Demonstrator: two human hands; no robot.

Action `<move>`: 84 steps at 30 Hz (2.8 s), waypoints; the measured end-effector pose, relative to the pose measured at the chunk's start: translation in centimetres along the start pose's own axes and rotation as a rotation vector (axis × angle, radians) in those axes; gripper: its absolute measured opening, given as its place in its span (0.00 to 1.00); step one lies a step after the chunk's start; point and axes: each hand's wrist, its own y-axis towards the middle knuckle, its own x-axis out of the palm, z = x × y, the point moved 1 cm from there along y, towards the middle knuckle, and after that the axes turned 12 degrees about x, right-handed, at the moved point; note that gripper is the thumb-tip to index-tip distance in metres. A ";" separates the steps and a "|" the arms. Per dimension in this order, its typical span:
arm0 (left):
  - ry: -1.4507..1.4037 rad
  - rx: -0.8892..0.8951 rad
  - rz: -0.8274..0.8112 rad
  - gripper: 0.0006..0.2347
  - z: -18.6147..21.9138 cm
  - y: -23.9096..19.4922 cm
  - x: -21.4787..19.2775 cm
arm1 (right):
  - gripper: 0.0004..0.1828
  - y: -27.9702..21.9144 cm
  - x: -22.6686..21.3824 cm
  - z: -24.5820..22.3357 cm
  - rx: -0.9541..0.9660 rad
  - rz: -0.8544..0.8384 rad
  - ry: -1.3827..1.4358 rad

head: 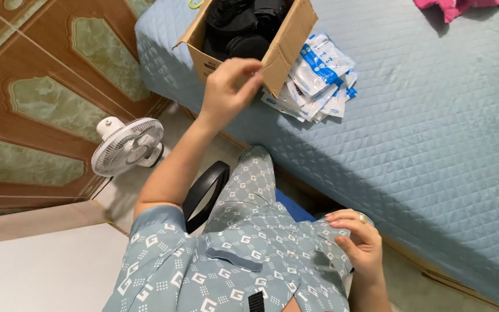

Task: The person sits on a chair and folds black face masks by hand, stacking them on a blue bedspread. They then pick up a packaged item from a nearby pile of packages.

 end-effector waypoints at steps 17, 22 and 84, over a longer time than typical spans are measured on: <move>1.287 -0.477 -0.567 0.38 -30.6 1.9 12.7 | 0.10 -4.9 0.8 6.0 0.371 0.224 -0.029; 1.373 -0.419 -0.433 0.23 -37.0 0.8 12.4 | 0.10 -5.8 0.0 6.7 0.405 0.273 -0.033; -0.946 -0.956 0.017 0.14 2.5 -24.4 18.1 | 0.41 -3.0 1.0 21.3 0.774 0.086 0.879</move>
